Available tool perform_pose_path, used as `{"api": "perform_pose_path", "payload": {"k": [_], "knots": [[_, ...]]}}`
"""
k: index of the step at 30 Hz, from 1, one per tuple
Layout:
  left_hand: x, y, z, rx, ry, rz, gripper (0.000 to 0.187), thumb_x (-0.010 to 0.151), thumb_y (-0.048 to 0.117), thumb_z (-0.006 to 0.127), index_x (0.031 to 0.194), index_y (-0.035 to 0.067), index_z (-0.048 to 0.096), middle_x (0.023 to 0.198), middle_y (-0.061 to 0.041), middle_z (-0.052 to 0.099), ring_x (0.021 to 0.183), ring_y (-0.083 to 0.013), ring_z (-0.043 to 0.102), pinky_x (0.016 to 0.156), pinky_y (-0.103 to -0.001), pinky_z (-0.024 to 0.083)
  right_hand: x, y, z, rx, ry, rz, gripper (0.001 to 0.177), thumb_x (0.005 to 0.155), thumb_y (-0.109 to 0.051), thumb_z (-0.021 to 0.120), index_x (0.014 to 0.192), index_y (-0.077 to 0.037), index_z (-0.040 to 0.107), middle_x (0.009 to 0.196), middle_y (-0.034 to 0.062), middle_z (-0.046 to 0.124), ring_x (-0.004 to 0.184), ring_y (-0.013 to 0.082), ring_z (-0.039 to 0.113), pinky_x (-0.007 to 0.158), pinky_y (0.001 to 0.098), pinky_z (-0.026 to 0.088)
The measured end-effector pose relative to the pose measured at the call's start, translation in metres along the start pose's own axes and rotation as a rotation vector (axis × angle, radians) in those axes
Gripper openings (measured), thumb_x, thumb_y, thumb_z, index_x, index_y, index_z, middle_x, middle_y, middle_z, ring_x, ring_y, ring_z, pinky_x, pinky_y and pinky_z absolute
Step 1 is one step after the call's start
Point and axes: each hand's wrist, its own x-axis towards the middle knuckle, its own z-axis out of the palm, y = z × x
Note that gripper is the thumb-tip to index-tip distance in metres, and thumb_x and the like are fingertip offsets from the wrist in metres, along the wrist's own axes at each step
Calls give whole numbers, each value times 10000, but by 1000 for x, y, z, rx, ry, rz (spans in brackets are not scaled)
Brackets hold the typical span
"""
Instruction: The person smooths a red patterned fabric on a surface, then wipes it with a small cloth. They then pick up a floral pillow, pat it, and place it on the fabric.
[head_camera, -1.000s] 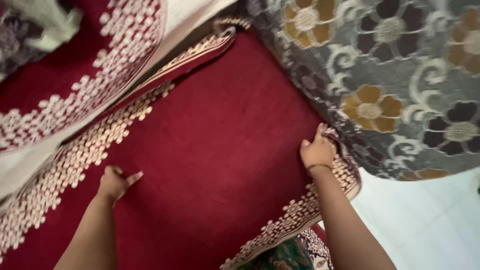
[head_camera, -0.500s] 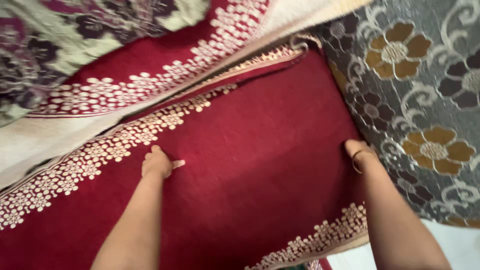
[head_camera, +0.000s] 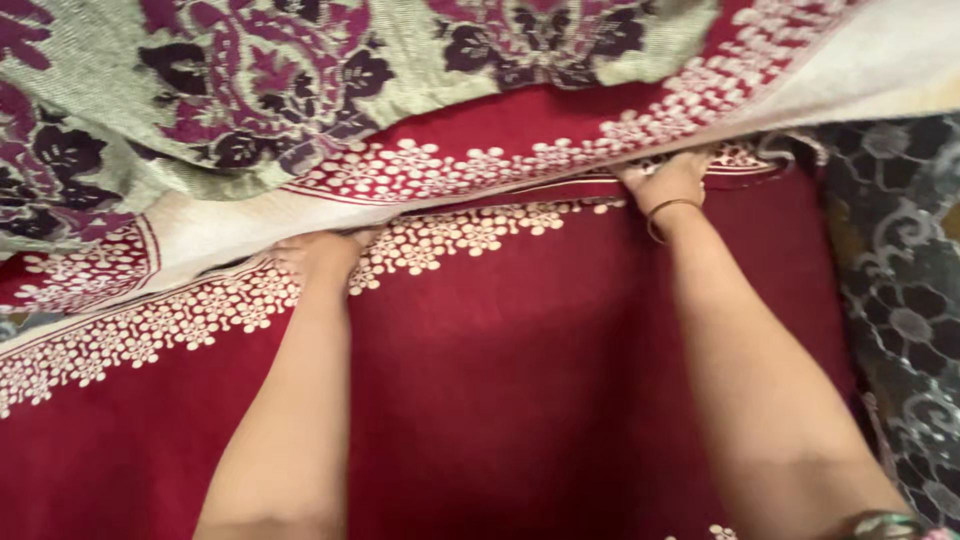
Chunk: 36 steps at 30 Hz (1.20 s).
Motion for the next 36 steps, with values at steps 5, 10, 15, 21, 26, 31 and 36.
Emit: {"api": "perform_pose_path", "payload": {"k": [5, 10, 15, 21, 26, 31, 36], "knots": [[41, 19, 22, 28, -167, -41, 1663, 564, 759, 865, 1540, -134, -142, 1649, -327, -68, 1548, -429, 17, 1260, -495, 139, 1, -14, -1, 34, -81, 80, 1465, 566, -680, 807, 1654, -38, 66, 1708, 212, 179, 1485, 392, 337, 1262, 459, 319], [68, 38, 46, 22, -165, -27, 1659, 575, 784, 839, 1539, -109, -174, 1659, -312, -95, 1551, -424, -30, 1263, -522, 111, 21, -38, 14, -505, -214, 363, 1532, 571, -847, 811, 1625, -111, -23, 1694, 248, -36, 1564, 400, -7, 1245, 529, 168], [82, 43, 63, 34, -173, -32, 1654, 586, 808, 813, 1537, -84, -205, 1669, -297, -122, 1555, -418, -76, 1265, -548, 84, 40, -51, 20, -514, -311, 343, 1502, 576, -822, 818, 1636, -146, -4, 1696, 244, -43, 1563, 412, -22, 1249, 534, 171], [80, 22, 79, 53, -103, -125, 1649, 599, 837, 781, 1536, -54, -242, 1681, -279, -155, 1559, -412, -133, 1268, -580, 51, 36, -48, 22, -465, -236, 280, 1459, 606, -780, 832, 1630, -69, 75, 1702, 259, 31, 1578, 403, 39, 1274, 511, 199], [65, 2, 77, 118, -31, -231, 1645, 610, 861, 755, 1534, -30, -274, 1691, -264, -182, 1562, -407, -179, 1270, -607, 24, -1, 23, 24, -133, 173, -36, 1421, 652, -738, 843, 1618, 50, 160, 1715, 289, 117, 1603, 375, 132, 1318, 473, 237], [51, 5, 60, 126, -148, -217, 1668, 594, 858, 763, 1524, -34, -296, 1681, -271, -232, 1560, -417, -197, 1266, -606, 42, -24, 74, 20, -47, 516, 108, 1373, 723, -742, 854, 1610, 69, 190, 1684, 276, 152, 1557, 400, 98, 1252, 537, 152], [65, 0, 72, 187, -127, -194, 1651, 630, 864, 745, 1529, -64, -284, 1672, -300, -205, 1557, -451, -189, 1263, -624, 35, 25, 77, 10, -191, 338, 65, 1321, 796, -741, 812, 1630, 62, 175, 1731, 196, 168, 1623, 351, 96, 1283, 591, 125]]}}
